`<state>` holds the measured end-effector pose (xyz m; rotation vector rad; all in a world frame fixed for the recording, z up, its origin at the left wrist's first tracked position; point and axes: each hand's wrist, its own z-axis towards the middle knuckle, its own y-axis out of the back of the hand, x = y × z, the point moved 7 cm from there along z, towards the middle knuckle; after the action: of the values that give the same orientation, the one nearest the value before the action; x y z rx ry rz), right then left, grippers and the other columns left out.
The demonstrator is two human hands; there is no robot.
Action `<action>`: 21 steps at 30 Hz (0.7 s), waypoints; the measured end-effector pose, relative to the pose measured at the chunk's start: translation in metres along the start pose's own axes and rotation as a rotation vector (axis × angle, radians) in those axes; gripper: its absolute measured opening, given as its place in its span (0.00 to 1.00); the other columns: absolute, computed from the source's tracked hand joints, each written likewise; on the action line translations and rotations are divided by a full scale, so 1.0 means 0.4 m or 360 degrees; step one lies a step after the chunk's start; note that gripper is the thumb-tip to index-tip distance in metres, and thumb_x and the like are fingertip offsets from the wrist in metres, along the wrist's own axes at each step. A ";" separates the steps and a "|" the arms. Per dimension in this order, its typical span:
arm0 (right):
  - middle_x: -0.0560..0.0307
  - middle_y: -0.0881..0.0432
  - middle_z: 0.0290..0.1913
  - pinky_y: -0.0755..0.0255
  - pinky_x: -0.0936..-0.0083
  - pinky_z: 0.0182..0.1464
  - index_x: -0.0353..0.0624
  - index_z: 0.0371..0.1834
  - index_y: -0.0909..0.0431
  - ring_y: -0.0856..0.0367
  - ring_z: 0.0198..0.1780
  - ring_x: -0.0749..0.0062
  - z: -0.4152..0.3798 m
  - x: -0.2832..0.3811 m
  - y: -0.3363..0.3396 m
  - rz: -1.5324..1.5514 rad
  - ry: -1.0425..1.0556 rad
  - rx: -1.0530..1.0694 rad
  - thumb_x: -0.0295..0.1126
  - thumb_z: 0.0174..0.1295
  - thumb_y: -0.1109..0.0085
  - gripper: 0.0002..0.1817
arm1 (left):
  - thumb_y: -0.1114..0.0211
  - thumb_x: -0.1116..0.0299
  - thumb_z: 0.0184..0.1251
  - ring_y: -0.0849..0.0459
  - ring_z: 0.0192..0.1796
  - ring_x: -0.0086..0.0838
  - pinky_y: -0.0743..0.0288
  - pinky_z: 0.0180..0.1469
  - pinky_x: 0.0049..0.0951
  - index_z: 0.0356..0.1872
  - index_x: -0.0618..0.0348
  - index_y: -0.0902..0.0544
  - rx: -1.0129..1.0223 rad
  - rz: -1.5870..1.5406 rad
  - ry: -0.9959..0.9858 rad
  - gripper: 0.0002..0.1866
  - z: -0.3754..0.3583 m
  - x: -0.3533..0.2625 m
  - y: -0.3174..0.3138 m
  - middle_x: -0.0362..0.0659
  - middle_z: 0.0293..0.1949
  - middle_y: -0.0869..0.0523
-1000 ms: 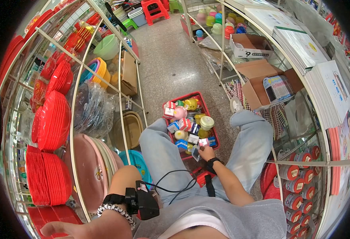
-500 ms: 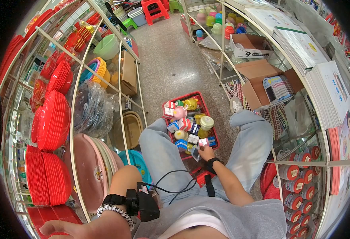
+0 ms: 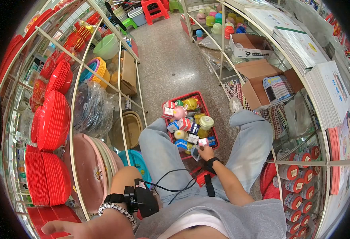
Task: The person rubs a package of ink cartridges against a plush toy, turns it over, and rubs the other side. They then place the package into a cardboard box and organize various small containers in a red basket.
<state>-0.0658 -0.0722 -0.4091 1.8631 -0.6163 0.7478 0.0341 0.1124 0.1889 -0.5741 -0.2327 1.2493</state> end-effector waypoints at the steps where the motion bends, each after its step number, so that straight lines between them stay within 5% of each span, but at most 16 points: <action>1: 0.35 0.25 0.25 0.30 0.60 0.35 0.33 0.24 0.24 0.24 0.32 0.44 0.001 -0.002 -0.001 0.0001 0.0000 -0.0001 0.40 0.44 0.44 0.17 | 0.50 0.60 0.60 0.28 0.50 0.43 0.39 0.55 0.34 0.52 0.67 0.32 -0.0017 -0.0110 0.0092 0.23 -0.002 0.000 0.004 0.55 0.47 0.26; 21: 0.35 0.24 0.28 0.30 0.60 0.40 0.33 0.26 0.23 0.24 0.35 0.45 -0.009 0.008 0.008 0.0003 -0.0139 0.0107 0.40 0.43 0.45 0.17 | 0.48 0.62 0.60 0.27 0.47 0.45 0.37 0.52 0.36 0.52 0.68 0.32 -0.0066 -0.0145 0.0008 0.23 0.006 -0.005 0.000 0.57 0.45 0.25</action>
<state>-0.0667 -0.0705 -0.4036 1.9654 -0.6553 0.6990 0.0323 0.1113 0.1910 -0.5957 -0.2781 1.1571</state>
